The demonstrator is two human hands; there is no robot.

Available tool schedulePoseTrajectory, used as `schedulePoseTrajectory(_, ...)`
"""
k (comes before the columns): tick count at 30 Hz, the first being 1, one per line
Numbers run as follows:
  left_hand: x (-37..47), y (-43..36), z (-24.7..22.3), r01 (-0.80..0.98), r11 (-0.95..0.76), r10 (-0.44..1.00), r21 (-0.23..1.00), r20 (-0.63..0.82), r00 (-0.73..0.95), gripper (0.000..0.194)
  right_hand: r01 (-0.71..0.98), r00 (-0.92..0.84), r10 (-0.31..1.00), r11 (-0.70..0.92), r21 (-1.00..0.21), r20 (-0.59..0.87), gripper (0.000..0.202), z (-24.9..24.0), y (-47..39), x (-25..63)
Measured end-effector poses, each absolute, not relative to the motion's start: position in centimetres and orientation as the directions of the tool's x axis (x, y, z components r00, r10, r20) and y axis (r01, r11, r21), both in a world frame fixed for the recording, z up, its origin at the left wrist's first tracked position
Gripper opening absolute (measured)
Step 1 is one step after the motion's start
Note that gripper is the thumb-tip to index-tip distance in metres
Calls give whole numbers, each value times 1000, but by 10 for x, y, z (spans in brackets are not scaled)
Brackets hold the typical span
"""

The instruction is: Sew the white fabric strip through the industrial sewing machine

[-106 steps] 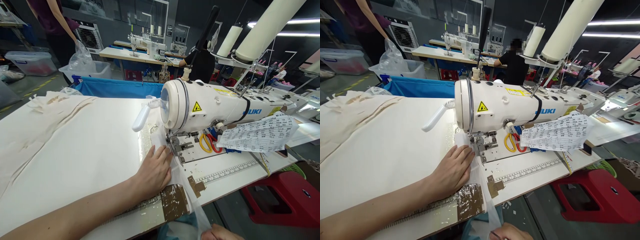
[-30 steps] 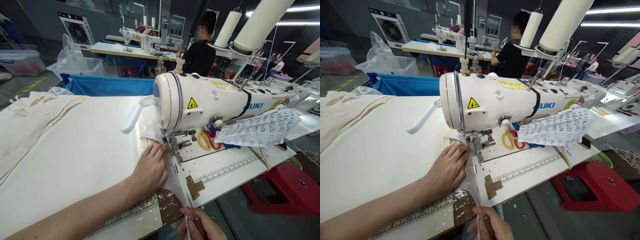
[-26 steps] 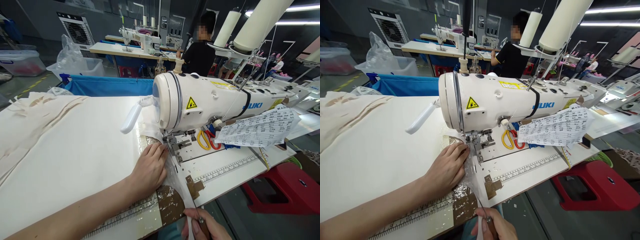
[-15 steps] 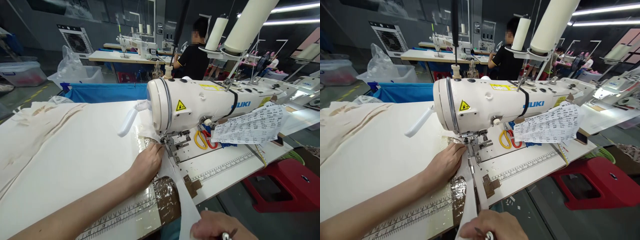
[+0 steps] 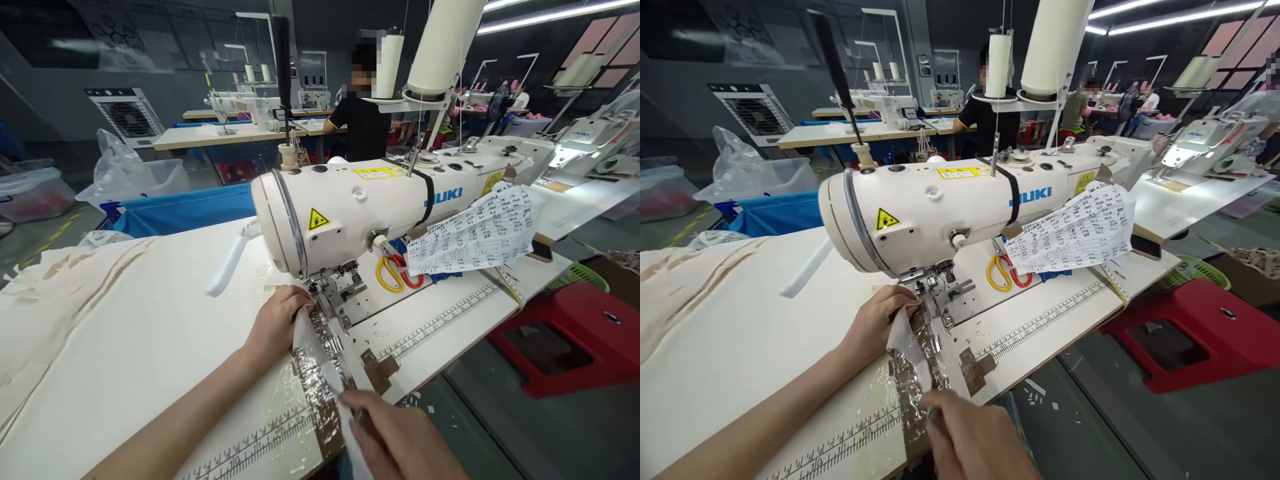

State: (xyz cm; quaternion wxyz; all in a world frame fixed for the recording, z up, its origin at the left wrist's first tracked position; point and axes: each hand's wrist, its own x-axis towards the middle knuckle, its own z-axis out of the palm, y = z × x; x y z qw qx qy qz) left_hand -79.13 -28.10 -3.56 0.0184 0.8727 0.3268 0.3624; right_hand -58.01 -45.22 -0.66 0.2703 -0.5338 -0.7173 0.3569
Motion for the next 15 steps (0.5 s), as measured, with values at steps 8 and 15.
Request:
schedulePoseTrajectory(8, -800, -277, -30, 466, -776, 631, 426, 547, 551, 12, 739, -106, 952, 268, -618, 286, 22, -18, -413, -584)
schedulePoseTrajectory(15, -798, -279, -29, 488, -756, 654, 437, 533, 536, 13, 802, -118, 871, 367, -470, 478, 29, -31, -392, -599)
